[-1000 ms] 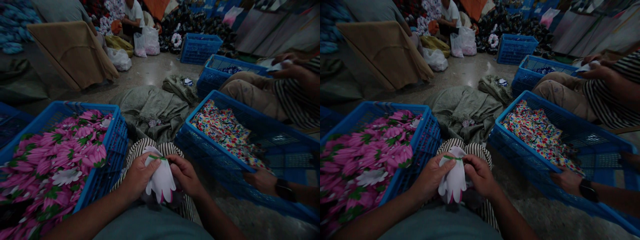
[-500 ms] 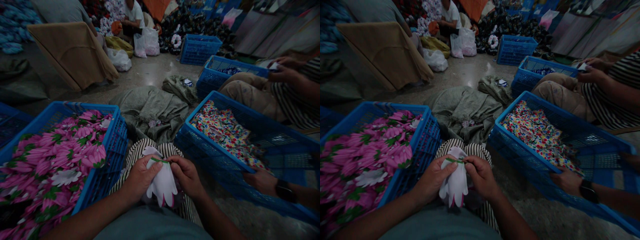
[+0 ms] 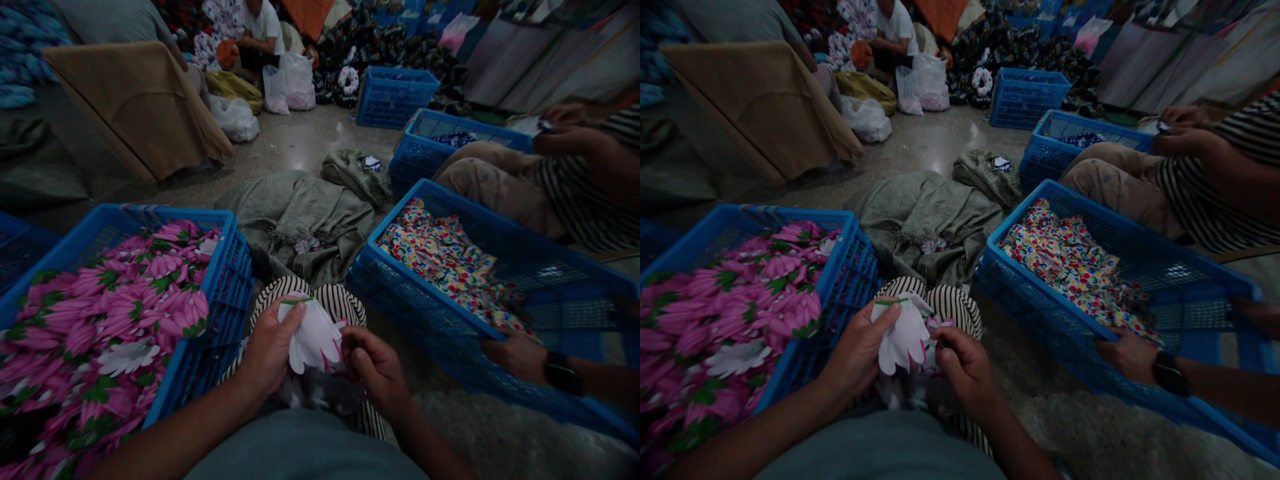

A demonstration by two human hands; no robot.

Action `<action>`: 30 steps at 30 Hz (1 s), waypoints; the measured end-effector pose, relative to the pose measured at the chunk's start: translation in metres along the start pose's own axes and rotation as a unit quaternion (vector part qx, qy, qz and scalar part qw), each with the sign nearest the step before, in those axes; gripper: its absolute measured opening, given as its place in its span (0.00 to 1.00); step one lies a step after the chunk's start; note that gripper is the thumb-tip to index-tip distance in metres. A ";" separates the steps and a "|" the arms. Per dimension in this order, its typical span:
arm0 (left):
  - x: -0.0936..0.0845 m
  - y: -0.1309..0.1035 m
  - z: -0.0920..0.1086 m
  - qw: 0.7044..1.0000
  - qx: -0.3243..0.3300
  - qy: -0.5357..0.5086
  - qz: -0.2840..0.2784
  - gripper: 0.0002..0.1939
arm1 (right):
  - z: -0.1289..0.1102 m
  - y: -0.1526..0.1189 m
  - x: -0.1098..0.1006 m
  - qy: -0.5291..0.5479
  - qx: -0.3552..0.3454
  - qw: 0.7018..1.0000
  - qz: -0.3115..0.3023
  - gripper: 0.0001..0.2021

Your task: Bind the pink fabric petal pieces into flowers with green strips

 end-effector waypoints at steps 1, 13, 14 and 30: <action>0.000 0.000 0.000 1.000 0.001 -0.001 0.003 0.10 | -0.005 0.001 0.000 -0.038 -0.027 0.999 0.003 0.11; -0.001 0.001 -0.005 1.000 -0.016 -0.021 0.015 0.12 | -0.024 0.012 0.010 -0.175 -0.115 0.977 0.035 0.10; -0.001 0.001 -0.005 0.999 -0.018 -0.024 0.015 0.12 | -0.022 0.012 0.012 -0.163 -0.112 0.980 0.032 0.09; 0.000 -0.003 -0.006 1.000 -0.002 -0.029 -0.002 0.12 | -0.020 0.016 0.021 -0.155 -0.139 0.976 0.063 0.10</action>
Point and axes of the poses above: each hand's wrist, its own y-axis towards the middle knuckle, its own x-axis out of the palm, z = x × y, the point moved 8 cm from there along y, towards the middle knuckle, and after that the axes turned 7 degrees about -x, right-handed, at the moved point
